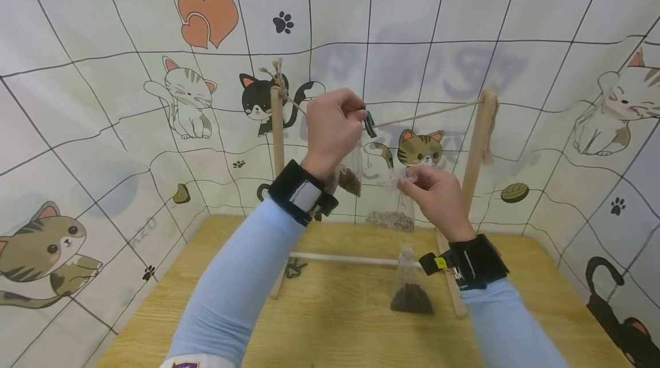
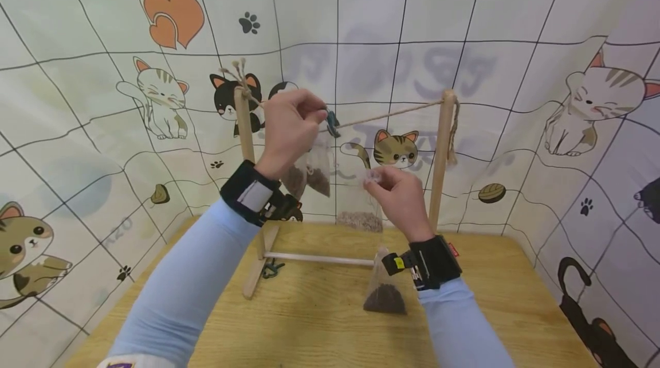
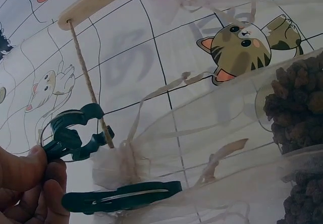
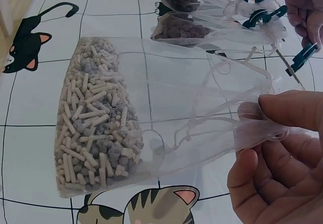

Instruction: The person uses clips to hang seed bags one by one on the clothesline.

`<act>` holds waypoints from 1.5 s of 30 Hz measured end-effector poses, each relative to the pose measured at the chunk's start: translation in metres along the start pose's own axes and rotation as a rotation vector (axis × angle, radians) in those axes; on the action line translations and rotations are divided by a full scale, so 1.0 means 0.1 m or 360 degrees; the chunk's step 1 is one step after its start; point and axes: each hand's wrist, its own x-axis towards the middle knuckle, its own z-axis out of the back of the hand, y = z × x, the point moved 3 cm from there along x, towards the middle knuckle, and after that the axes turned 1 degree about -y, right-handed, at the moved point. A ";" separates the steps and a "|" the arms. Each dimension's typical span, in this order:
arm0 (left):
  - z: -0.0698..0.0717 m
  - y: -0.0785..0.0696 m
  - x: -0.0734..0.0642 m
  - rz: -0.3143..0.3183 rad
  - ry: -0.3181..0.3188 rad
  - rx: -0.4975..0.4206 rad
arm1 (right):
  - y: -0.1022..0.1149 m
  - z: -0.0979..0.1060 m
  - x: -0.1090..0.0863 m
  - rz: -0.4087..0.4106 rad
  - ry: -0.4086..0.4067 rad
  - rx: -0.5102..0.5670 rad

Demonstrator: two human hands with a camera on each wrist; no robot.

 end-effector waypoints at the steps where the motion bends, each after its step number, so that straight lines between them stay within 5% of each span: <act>1: -0.02 0.01 0.01 0.0021 0.0023 0.0017 | 0.00 0.00 0.01 -0.0010 0.0004 -0.0006; 11: -0.08 0.03 -0.01 0.0084 0.0125 0.0200 | 0.09 -0.01 0.24 0.0041 -0.0015 -0.0024; 24: -0.12 0.01 -0.04 0.0182 0.0206 0.0218 | 0.25 -0.02 0.50 0.0104 -0.0099 -0.0070; 37: -0.14 0.00 -0.06 0.0186 0.0159 0.0169 | 0.33 -0.07 0.55 0.0059 -0.0002 0.0249; 45: -0.18 0.01 -0.09 0.0147 0.0214 0.0125 | 0.35 -0.05 0.53 -0.0037 0.0059 0.0272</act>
